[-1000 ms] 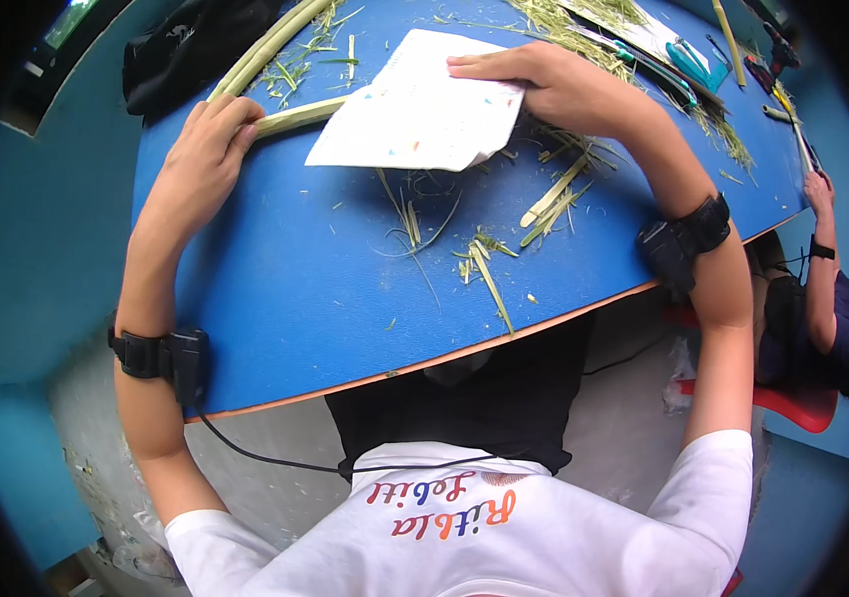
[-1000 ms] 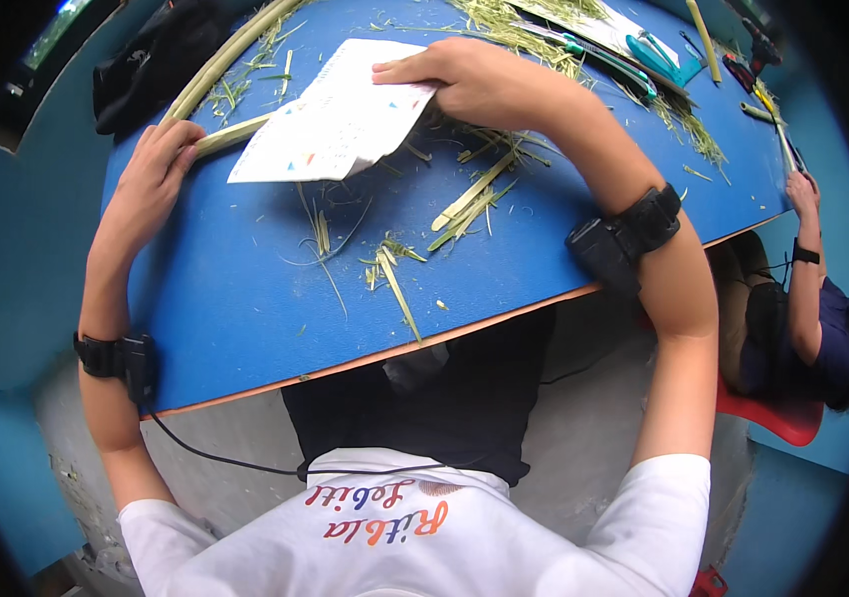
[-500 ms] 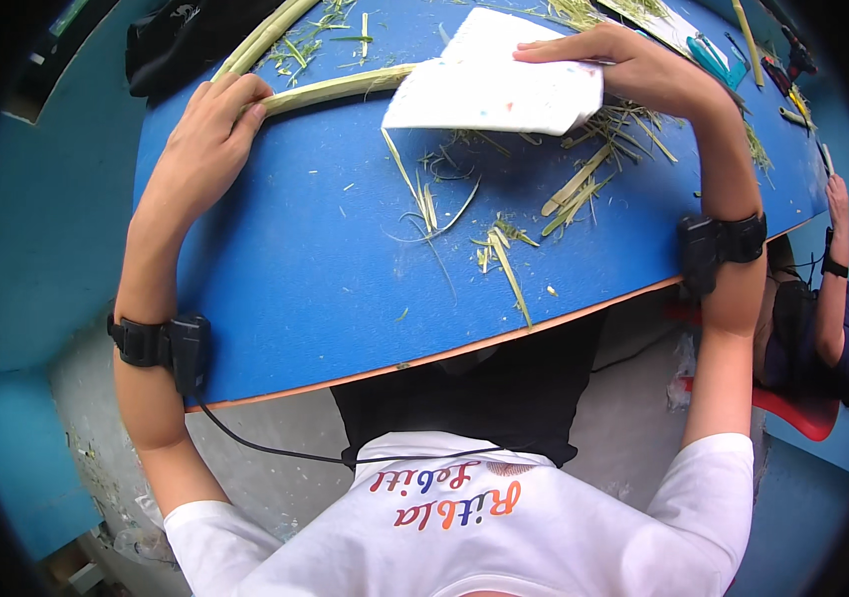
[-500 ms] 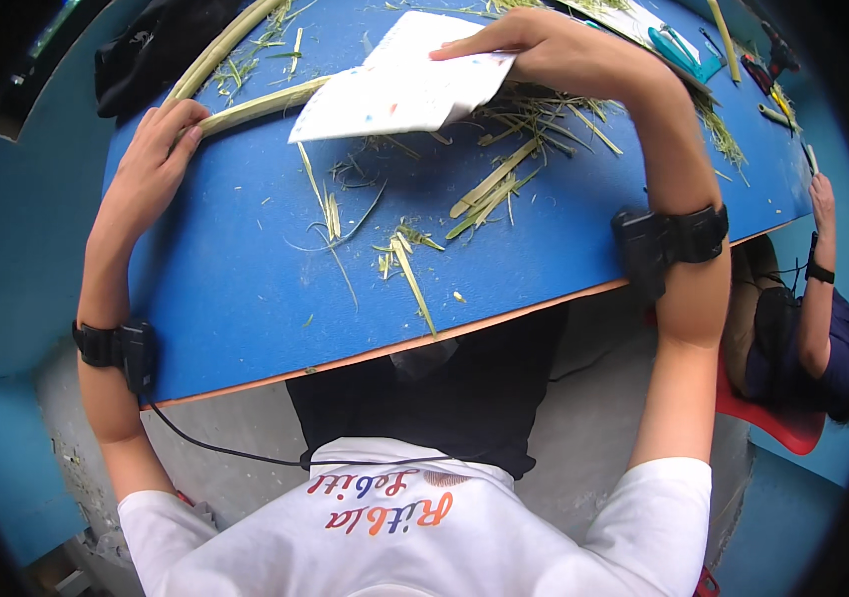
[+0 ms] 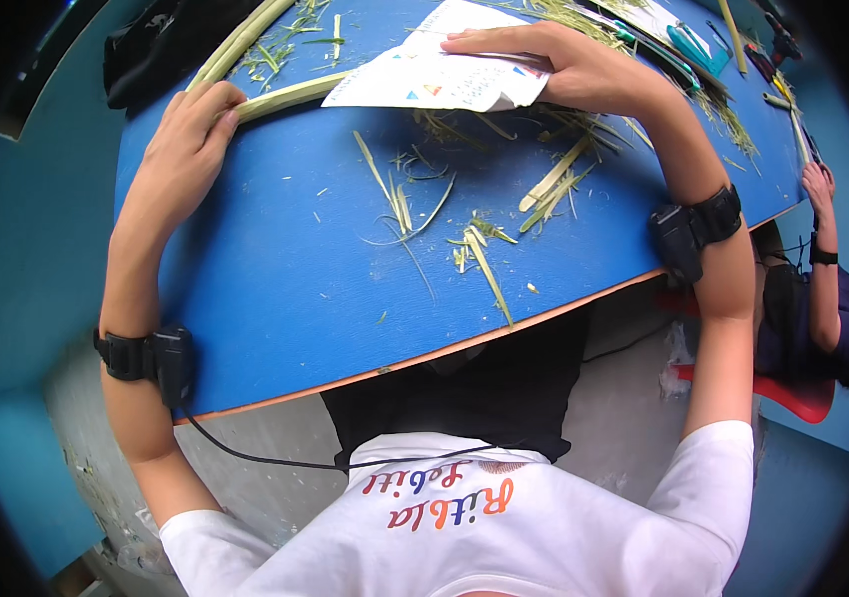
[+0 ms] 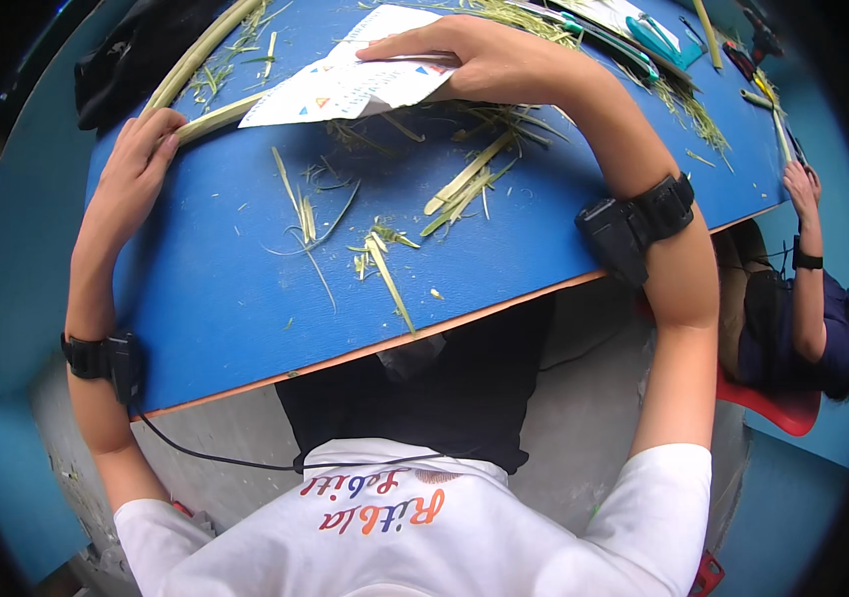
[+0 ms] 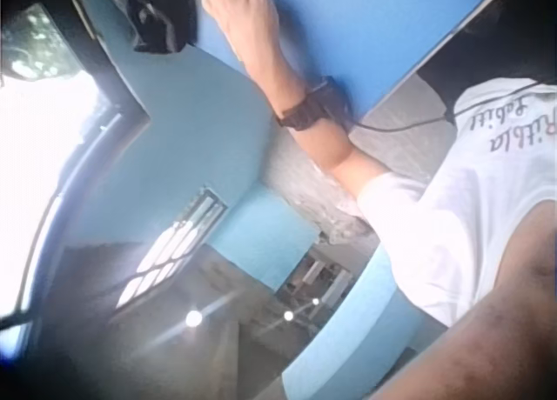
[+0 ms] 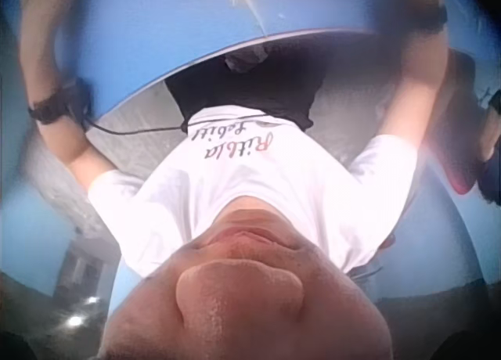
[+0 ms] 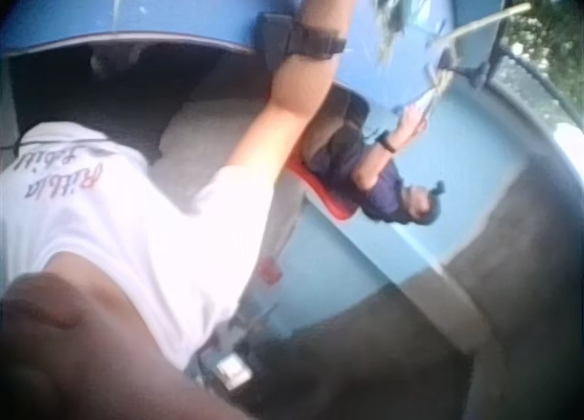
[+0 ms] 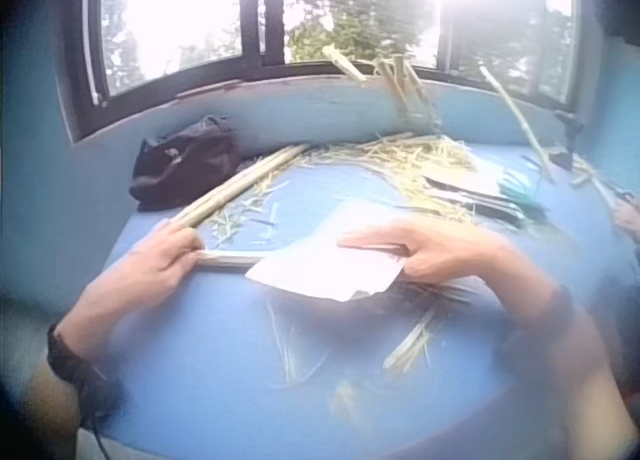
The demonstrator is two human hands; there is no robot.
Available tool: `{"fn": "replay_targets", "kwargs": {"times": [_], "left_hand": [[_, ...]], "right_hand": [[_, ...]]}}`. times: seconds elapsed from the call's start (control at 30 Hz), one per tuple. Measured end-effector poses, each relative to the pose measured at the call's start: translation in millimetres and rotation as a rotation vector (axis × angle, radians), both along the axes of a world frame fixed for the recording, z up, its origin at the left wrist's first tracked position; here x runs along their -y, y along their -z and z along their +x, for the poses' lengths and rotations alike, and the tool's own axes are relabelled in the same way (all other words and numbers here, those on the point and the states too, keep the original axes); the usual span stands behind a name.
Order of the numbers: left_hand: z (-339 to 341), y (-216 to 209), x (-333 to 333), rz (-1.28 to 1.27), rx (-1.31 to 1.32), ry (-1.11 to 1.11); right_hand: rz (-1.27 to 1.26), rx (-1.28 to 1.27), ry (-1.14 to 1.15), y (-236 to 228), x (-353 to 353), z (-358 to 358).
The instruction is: The recorder is using a sheet of sandpaper to sand the surface of a bamboo stick to smooth it.
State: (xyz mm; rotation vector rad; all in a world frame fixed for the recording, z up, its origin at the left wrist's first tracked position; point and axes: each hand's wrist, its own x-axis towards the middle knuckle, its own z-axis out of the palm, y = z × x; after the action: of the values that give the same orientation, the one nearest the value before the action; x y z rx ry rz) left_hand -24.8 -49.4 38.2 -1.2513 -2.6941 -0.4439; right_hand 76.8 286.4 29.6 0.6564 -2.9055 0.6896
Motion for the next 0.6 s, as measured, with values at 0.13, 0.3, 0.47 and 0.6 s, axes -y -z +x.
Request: {"fn": "replay_targets", "kwargs": {"times": [0.13, 0.3, 0.47, 0.6], "left_hand": [[-4, 3, 2, 0.02, 0.014, -0.028], [-6, 3, 2, 0.024, 0.017, -0.018], [-5, 1, 0, -0.031, -0.004, -0.013], [0, 8, -9, 0.088, -0.134, 0.158]], "right_hand": [[-0.015, 0.085, -0.039, -38, -1, 11], [-0.039, 0.172, -0.235, -53, -21, 4], [0.029, 0.232, 0.163, -51, -5, 9], [0.196, 0.13, 0.155, -49, -5, 7]]}}
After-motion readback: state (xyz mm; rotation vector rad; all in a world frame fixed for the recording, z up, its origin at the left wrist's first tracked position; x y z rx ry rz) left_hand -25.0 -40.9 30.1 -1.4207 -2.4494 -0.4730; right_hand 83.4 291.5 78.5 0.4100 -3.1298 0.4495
